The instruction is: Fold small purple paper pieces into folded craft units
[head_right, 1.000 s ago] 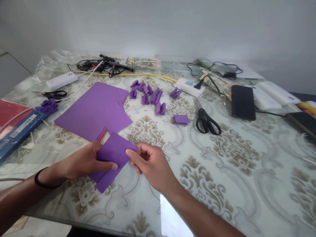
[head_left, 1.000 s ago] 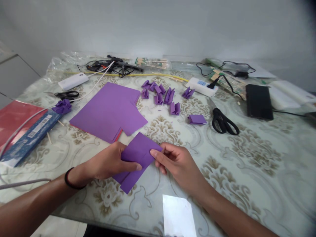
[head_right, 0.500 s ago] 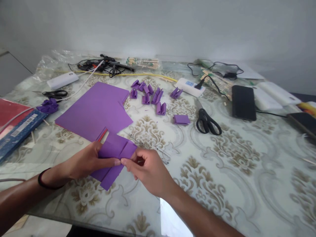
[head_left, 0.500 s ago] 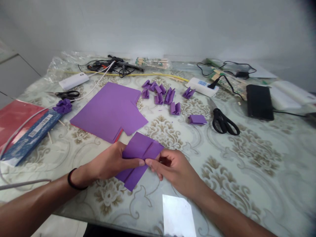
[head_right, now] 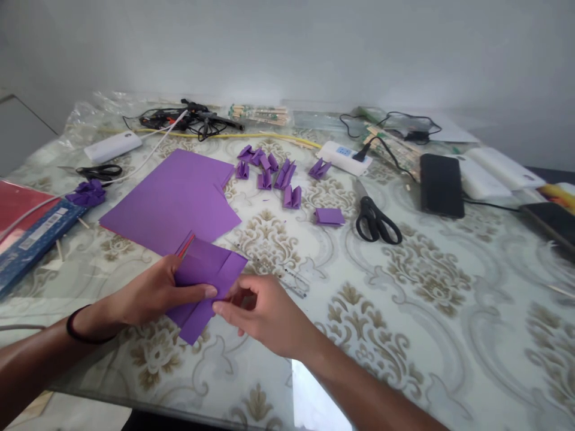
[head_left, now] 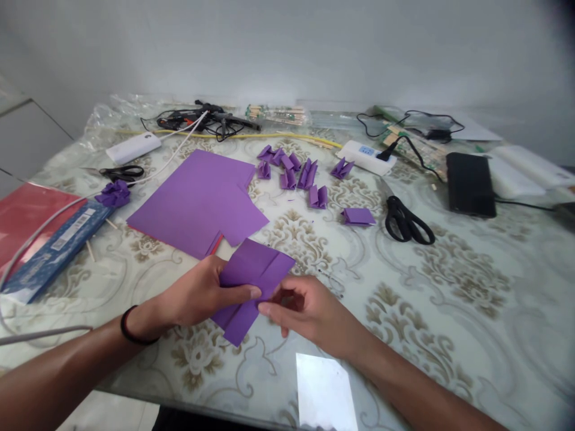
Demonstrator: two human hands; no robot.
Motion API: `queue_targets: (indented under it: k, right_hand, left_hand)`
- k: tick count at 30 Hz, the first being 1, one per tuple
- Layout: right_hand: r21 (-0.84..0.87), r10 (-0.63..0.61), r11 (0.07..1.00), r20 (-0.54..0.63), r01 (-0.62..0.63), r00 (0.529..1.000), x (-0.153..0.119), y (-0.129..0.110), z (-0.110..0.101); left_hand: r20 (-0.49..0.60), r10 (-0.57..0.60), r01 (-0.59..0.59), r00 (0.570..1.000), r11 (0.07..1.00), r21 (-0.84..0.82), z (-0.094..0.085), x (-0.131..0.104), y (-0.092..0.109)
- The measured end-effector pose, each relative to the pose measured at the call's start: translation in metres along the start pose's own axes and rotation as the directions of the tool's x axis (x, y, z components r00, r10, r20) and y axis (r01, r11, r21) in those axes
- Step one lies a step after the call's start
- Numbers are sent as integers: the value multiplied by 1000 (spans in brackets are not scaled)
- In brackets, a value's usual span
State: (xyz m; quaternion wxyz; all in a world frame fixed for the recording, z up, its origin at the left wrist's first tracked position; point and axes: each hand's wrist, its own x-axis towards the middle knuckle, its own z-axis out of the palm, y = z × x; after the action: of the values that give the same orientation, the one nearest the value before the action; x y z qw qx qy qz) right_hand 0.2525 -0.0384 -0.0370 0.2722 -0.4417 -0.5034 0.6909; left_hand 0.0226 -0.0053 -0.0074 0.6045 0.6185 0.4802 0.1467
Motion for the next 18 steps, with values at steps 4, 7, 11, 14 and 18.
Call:
queue_targets:
  k: [4,7,11,14,18]
  right_hand:
    - [21,-10,1000,-23,10,1000,0,-1,1]
    - [52,-32,998,-54,35,998,0,-2,1]
    - [62,-72,995,-85,77,994,-1,-6,-1]
    - [49,-75,995,-125,82,989,-1,-11,-4]
    - [56,-96,993,-155,106,983,1,-14,-7]
  left_hand:
    - [4,-39,39,999,999,-8,-1,1,-2]
    - [12,-37,37,999,999,-18,-1,1,-2]
    - [36,-40,41,999,998,-45,0,3,1]
    - [47,-78,81,996,996,-45,-1,4,2]
    - [11,-123,123,992,992,-20,-1,6,3]
